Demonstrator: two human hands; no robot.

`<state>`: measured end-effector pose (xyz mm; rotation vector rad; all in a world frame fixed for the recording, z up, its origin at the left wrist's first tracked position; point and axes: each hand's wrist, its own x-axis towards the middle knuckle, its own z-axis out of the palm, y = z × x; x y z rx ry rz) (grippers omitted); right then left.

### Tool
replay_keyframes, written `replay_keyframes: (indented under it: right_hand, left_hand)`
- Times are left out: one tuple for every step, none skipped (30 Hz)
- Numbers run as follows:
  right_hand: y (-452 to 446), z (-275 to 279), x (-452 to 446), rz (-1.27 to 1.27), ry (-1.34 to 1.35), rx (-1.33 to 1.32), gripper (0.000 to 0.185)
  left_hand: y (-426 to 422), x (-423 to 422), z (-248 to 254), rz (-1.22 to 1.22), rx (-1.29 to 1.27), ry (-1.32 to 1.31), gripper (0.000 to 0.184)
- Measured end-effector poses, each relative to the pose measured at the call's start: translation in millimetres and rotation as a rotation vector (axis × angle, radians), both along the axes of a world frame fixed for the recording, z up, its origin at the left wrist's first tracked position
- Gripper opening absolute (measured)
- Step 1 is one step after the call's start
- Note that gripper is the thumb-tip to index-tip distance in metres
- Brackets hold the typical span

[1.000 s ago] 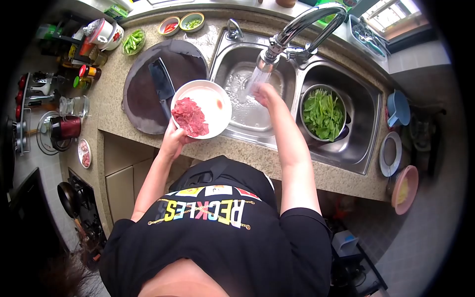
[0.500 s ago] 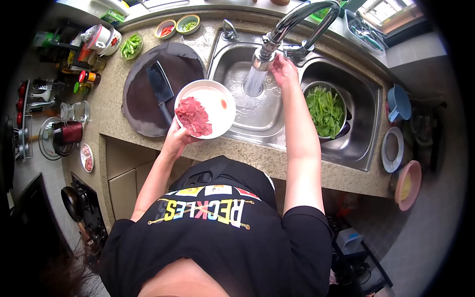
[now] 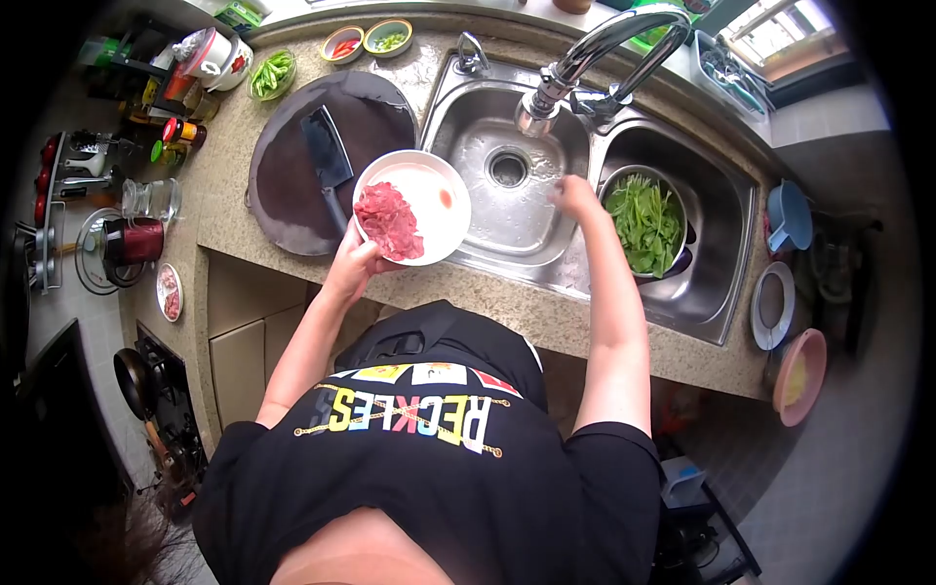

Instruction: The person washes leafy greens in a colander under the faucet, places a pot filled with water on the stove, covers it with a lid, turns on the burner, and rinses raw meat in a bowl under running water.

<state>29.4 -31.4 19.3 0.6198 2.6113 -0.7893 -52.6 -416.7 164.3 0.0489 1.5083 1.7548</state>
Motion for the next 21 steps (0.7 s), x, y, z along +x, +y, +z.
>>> replay_keyframes:
  right_hand:
    - [-5, -21, 11, -0.022, 0.079, -0.082, 0.029]
    - [-19, -14, 14, -0.020, 0.076, -0.086, 0.029]
    - [-43, 5, 14, -0.162, 0.156, -0.141, 0.027]
    - [-58, 17, 13, -0.305, 0.239, -0.195, 0.026]
    - [-66, 18, 15, -0.067, 0.252, -0.004, 0.023]
    - [-72, 20, 14, -0.076, 0.257, -0.008, 0.023]
    - [-78, 23, 8, -0.182, 0.353, 0.012, 0.021]
    - [-86, 33, 3, -0.285, 0.444, 0.032, 0.020]
    - [-95, 52, 1, -0.267, 0.572, 0.159, 0.017]
    - [-106, 68, -2, -0.273, 0.574, 0.159, 0.017]
    - [-116, 82, -7, -0.272, 0.677, 0.151, 0.019]
    - [-126, 89, -11, -0.268, 0.779, 0.144, 0.022]
    - [-135, 88, -14, -0.258, 0.859, -0.037, 0.023]
    - [-145, 87, -16, -0.247, 0.936, -0.218, 0.025]
    - [-160, 97, -16, -0.271, 0.925, -0.442, 0.028]
    - [-175, 107, -17, -0.292, 0.905, -0.666, 0.031]
    - [-184, 100, -21, -0.261, 0.941, -0.686, 0.034]
    - [-193, 93, -26, -0.228, 0.978, -0.706, 0.037]
    - [-200, 87, -28, -0.256, 0.894, -0.791, 0.040]
    - [-208, 88, -28, -0.254, 0.895, -0.856, 0.041]
    - [-214, 76, -32, -0.253, 0.894, -0.871, 0.042]
  left_hand:
    - [2, 0, -1, 0.001, -0.002, -0.004, 0.067]
    - [4, 0, -2, -0.012, -0.001, 0.006, 0.066]
    - [7, -1, -2, -0.027, 0.000, 0.019, 0.066]
    - [10, -2, -3, -0.027, -0.004, 0.023, 0.066]
    - [13, -1, -4, -0.045, -0.012, 0.021, 0.065]
    - [15, -1, -3, -0.069, -0.019, 0.021, 0.065]
    - [19, -2, -2, -0.081, -0.017, 0.008, 0.063]
    - [22, -2, 0, -0.086, -0.018, 0.011, 0.063]
    - [24, -2, 1, -0.107, -0.023, 0.015, 0.063]
    - [27, -3, 2, -0.129, -0.027, 0.020, 0.062]
    - [31, -3, 2, -0.138, -0.026, 0.022, 0.062]
    - [34, -3, 2, -0.144, -0.025, 0.025, 0.062]
    - [37, -3, 1, -0.149, -0.033, 0.018, 0.064]
    - [40, -3, 1, -0.154, -0.040, 0.010, 0.065]
    - [43, -4, 1, -0.160, -0.040, 0.011, 0.065]
    - [46, -4, 1, -0.171, -0.041, 0.003, 0.066]
    - [48, -3, 1, -0.181, -0.043, -0.005, 0.067]
    - [50, -3, 0, -0.184, -0.045, -0.004, 0.067]
    - [54, -2, -1, -0.204, -0.042, 0.004, 0.065]
    - [56, -2, -1, -0.223, -0.040, 0.013, 0.063]
    - [60, -1, 2, -0.259, -0.026, 0.045, 0.066]
